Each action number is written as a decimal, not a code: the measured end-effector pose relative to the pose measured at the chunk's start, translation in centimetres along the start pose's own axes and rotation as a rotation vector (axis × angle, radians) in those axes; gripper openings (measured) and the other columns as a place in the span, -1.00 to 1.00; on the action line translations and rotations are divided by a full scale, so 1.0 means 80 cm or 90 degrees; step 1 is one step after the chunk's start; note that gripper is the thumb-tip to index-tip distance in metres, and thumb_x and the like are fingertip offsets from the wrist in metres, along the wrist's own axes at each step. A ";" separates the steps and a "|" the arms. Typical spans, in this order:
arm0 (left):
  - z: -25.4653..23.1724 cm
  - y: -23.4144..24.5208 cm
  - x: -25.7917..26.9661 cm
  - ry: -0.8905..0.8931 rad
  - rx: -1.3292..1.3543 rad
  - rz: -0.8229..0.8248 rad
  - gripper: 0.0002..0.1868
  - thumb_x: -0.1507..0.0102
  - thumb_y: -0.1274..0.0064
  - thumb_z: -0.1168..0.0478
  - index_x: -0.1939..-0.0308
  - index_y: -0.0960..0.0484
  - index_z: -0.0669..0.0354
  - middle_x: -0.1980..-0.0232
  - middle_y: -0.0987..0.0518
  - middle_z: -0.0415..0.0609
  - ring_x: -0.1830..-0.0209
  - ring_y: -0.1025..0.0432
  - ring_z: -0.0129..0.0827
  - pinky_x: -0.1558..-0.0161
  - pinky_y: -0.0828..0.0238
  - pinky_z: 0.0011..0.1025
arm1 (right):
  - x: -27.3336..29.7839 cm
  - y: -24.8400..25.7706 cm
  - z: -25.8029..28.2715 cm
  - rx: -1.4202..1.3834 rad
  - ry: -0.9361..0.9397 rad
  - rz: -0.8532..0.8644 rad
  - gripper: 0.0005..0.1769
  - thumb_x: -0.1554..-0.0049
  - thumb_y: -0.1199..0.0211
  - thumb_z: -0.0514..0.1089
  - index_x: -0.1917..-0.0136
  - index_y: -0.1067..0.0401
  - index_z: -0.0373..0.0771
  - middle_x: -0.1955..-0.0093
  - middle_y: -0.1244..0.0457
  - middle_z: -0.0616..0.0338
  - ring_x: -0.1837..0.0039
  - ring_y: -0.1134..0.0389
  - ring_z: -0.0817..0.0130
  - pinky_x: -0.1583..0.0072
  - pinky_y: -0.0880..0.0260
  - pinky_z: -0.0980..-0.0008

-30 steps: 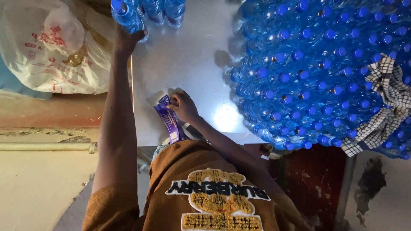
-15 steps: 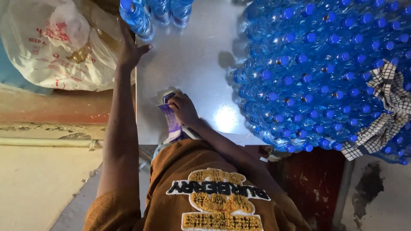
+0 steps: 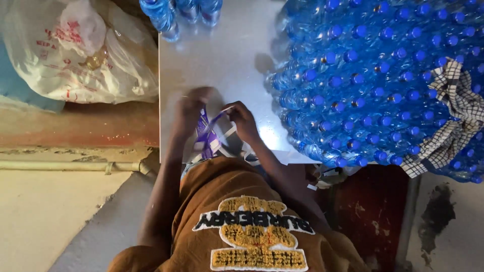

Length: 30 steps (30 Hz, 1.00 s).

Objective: Manually applying adhesive labels to blue plastic water bottles at a workstation.

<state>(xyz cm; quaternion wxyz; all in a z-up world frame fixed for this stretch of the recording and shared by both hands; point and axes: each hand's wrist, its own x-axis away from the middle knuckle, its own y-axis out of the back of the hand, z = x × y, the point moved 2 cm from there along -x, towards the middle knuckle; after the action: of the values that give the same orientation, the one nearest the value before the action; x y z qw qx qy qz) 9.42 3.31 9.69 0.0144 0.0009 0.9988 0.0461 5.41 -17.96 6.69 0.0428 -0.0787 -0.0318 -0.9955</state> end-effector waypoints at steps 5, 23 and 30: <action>-0.103 -0.060 0.000 -0.058 0.070 0.384 -0.48 -0.50 -0.14 0.05 -0.45 -0.61 0.29 -0.41 -0.50 0.48 -0.55 -0.35 0.47 -0.46 -0.26 0.31 | 0.025 0.053 0.064 -0.112 -0.158 0.015 -0.52 -0.39 -0.04 -0.40 -0.52 -0.47 -0.28 -0.24 -0.39 -0.13 -0.32 -0.44 0.05 -0.36 -0.44 0.02; -0.158 -0.123 0.041 0.177 0.278 0.260 -0.77 -0.38 -0.40 0.22 0.06 -0.78 0.37 0.30 -0.65 0.03 0.28 -0.53 -0.39 0.11 -0.58 -0.40 | 0.097 0.077 0.202 0.028 0.152 -0.306 -0.78 -0.50 -0.23 0.00 -0.07 -0.48 -0.17 0.13 -0.14 0.27 0.07 -0.13 0.58 -0.04 -0.24 0.35; -0.143 -0.157 0.045 0.174 0.277 0.214 -0.76 -0.39 -0.36 0.25 0.10 -0.73 0.43 0.40 -0.56 -0.01 0.43 -0.46 -0.47 0.43 -0.50 -0.55 | 0.106 0.080 0.218 -0.056 0.228 -0.256 -0.74 -0.58 -0.03 -0.02 -0.13 -0.43 -0.17 0.07 -0.22 0.13 0.01 -0.25 0.47 -0.12 -0.33 0.24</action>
<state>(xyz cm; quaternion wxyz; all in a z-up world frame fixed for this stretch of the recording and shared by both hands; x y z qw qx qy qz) 5.48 -10.25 19.80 -0.1286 0.1630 0.9638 -0.1673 0.33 -23.76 25.63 -0.1545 0.1043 0.0041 -0.9825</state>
